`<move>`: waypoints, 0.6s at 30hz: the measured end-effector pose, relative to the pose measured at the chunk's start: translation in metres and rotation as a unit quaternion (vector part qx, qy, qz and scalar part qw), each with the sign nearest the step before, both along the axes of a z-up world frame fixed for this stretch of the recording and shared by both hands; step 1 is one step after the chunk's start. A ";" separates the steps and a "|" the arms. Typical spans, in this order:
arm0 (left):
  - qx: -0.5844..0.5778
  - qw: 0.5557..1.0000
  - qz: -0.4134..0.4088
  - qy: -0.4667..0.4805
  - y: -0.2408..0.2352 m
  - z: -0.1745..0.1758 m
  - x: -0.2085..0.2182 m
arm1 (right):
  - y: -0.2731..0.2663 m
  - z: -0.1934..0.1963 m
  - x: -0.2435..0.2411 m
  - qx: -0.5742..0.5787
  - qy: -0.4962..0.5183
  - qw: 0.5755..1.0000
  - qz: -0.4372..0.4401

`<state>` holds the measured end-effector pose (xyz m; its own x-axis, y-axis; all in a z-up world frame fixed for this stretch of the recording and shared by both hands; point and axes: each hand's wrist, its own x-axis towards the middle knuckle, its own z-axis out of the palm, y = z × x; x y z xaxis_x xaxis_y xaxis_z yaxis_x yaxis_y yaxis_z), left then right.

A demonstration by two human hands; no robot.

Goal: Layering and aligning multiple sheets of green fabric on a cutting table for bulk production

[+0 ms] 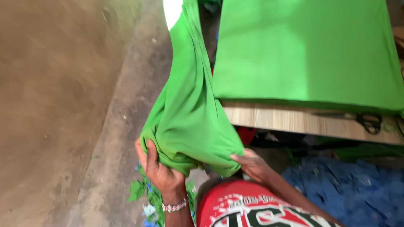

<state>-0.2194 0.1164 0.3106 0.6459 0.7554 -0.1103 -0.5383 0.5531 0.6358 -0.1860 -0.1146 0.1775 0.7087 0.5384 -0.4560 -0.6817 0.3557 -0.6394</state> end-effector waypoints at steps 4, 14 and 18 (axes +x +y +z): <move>-0.076 0.997 -0.018 0.017 -0.021 -0.015 0.009 | -0.038 -0.006 0.039 0.110 0.013 0.970 -0.219; -0.043 0.998 0.014 0.041 0.007 -0.028 0.004 | -0.053 -0.129 -0.043 -0.128 -0.026 0.991 0.016; -0.046 0.999 0.021 0.008 0.036 -0.034 0.020 | -0.049 -0.062 -0.019 0.126 -0.098 0.975 -0.155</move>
<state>-0.1994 0.1523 0.2767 0.6114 0.7680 -0.1910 -0.5526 0.5871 0.5916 -0.2054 -0.1632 0.1152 0.9153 0.3617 -0.1772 -0.3903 0.6879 -0.6120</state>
